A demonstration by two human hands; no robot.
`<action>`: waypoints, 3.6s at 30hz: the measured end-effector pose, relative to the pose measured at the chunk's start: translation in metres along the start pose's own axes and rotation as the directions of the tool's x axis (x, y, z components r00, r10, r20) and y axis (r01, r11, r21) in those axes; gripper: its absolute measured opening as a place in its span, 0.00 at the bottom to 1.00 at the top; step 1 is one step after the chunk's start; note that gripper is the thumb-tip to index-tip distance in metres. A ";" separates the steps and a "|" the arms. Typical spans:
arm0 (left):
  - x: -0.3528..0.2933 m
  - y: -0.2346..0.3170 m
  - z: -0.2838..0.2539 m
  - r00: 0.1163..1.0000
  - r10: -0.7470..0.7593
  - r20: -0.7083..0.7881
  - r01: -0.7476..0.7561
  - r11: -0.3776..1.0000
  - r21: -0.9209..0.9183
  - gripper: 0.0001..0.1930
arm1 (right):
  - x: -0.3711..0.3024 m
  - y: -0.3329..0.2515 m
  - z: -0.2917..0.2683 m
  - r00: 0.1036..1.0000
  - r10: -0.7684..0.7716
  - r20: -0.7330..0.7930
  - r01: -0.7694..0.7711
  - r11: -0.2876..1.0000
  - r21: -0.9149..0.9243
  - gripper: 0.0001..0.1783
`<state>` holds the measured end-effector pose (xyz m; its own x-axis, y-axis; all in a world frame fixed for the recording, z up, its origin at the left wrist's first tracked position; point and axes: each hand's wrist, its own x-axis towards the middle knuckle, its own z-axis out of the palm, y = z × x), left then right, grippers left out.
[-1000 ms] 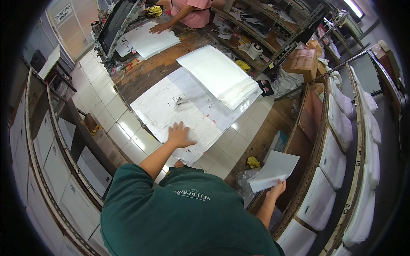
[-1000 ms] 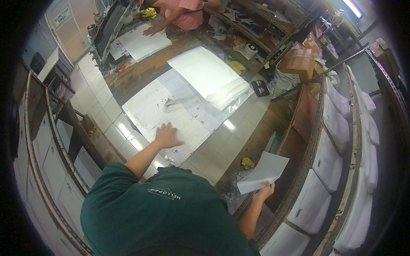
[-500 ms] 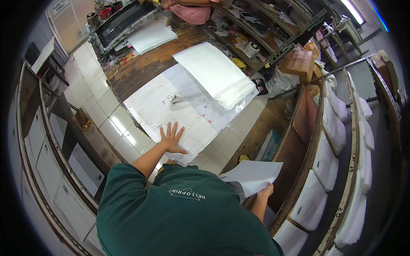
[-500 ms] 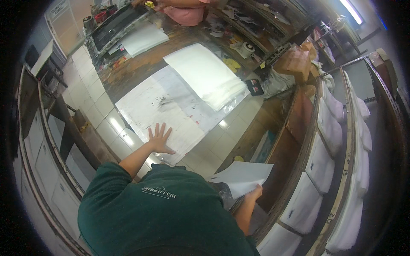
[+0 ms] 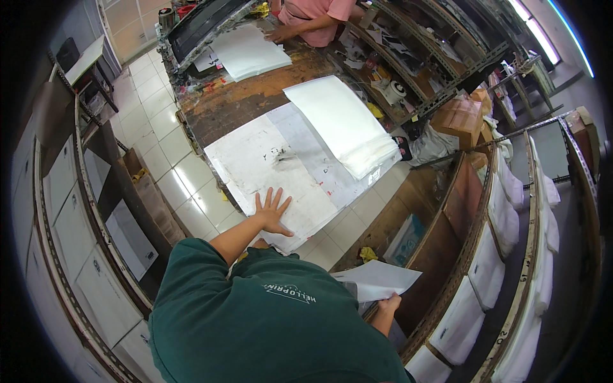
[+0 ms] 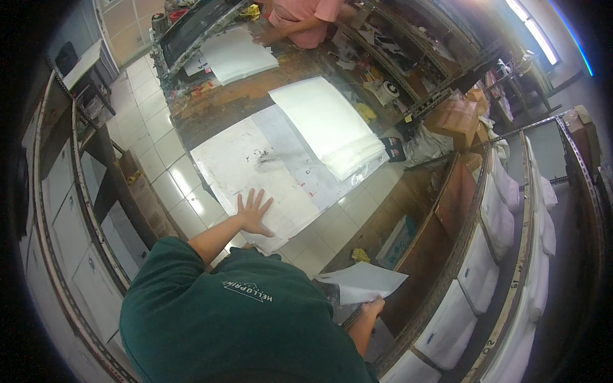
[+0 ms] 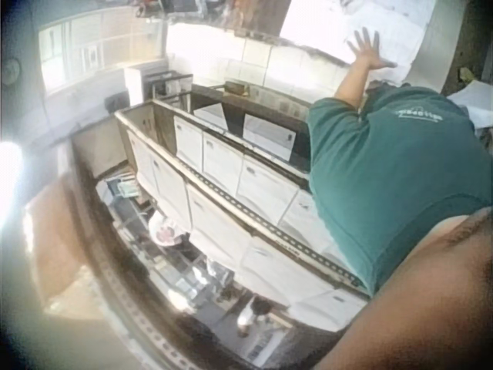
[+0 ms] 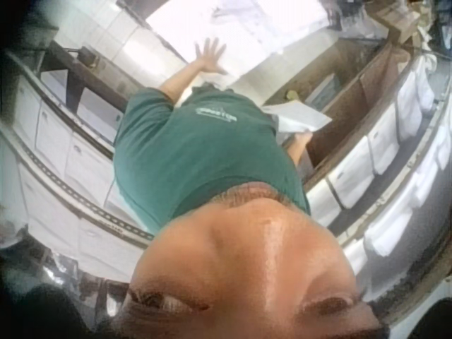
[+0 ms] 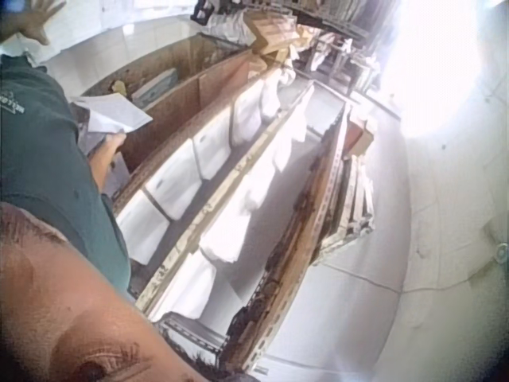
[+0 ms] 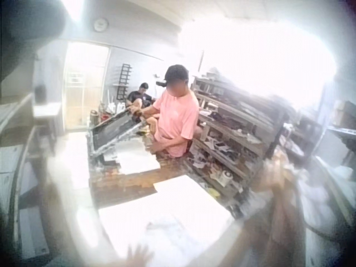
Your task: The person repeatedly picks up single sheets of white paper from a wooden table and places them onto a metal shelving unit. The person handles the paper by hand, moving it from the table to the shelf in a repetitive cycle.
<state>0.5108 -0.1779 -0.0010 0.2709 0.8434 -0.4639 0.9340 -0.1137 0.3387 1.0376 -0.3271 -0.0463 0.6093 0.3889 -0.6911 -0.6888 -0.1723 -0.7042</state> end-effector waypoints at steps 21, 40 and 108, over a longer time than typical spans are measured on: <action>0.009 0.002 0.006 0.999 0.005 0.035 -0.006 1.000 0.022 0.68 | -0.035 0.017 -0.006 0.953 -0.169 -0.253 0.191 0.979 0.065 0.16; 0.006 0.015 -0.002 0.992 -0.049 0.119 0.038 0.996 0.086 0.70 | -0.064 0.048 -0.046 0.688 -0.614 -0.387 0.203 0.674 -0.710 0.11; 0.182 -0.222 -0.177 0.844 -0.523 -0.119 -0.532 -0.789 -0.308 0.55 | -0.152 0.045 0.016 0.653 -0.642 0.403 0.449 -0.100 -0.888 0.21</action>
<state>0.3120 0.0937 -0.0160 -0.2879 0.8338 -0.4711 -0.9524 -0.1979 0.2317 0.9075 -0.3794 0.0299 0.6815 0.7288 0.0661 0.6915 -0.6118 -0.3842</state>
